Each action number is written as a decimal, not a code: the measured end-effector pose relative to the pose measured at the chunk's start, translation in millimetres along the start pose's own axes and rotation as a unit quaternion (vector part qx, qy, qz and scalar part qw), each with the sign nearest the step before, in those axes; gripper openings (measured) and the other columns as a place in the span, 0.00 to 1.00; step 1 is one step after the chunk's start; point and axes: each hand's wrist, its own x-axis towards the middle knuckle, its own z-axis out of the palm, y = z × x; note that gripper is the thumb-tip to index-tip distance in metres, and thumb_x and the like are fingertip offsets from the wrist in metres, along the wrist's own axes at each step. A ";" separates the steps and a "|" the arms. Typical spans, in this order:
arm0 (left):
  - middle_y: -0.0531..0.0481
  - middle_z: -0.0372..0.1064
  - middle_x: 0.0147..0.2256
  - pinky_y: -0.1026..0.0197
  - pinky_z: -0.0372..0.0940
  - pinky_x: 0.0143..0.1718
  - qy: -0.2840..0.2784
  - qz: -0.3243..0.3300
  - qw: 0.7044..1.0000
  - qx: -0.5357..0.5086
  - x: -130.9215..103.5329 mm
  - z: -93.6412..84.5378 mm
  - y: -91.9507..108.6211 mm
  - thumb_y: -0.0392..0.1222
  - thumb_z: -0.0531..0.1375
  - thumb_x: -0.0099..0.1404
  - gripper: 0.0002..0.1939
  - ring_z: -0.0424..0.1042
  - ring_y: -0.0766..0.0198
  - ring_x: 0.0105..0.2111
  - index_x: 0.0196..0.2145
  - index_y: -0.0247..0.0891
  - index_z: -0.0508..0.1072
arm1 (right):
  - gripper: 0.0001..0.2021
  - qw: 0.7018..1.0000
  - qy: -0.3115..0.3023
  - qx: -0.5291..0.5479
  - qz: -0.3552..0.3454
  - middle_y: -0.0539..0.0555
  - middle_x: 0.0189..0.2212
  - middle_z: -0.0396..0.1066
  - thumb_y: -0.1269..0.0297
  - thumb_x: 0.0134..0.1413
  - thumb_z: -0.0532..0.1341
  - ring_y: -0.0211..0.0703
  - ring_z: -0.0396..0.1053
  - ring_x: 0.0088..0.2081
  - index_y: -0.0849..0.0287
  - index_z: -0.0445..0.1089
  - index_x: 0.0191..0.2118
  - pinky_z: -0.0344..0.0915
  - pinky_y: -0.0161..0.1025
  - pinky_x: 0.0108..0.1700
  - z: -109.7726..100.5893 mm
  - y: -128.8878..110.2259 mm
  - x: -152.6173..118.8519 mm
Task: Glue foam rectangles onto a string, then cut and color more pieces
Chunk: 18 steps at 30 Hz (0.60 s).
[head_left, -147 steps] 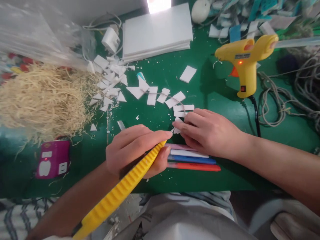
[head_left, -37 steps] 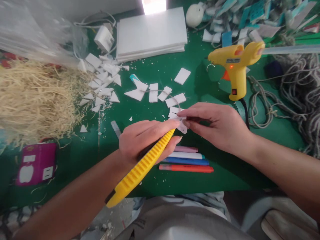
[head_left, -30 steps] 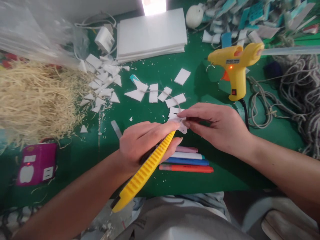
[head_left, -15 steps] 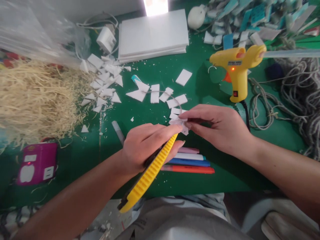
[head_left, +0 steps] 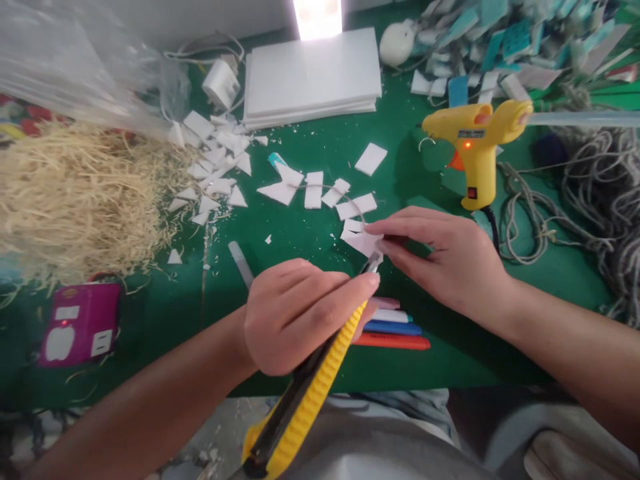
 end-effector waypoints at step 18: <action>0.46 0.82 0.48 0.66 0.78 0.47 -0.073 -0.043 0.993 -0.078 -6.2 0.6 -13.3 0.36 0.54 0.78 0.12 0.82 0.65 0.41 0.52 0.37 0.76 | 0.17 0.999 -0.017 0.024 -0.026 0.53 0.45 0.82 0.74 0.62 0.59 0.44 0.80 0.44 0.51 0.80 0.49 0.78 0.44 0.49 -3.3 0.9 1.8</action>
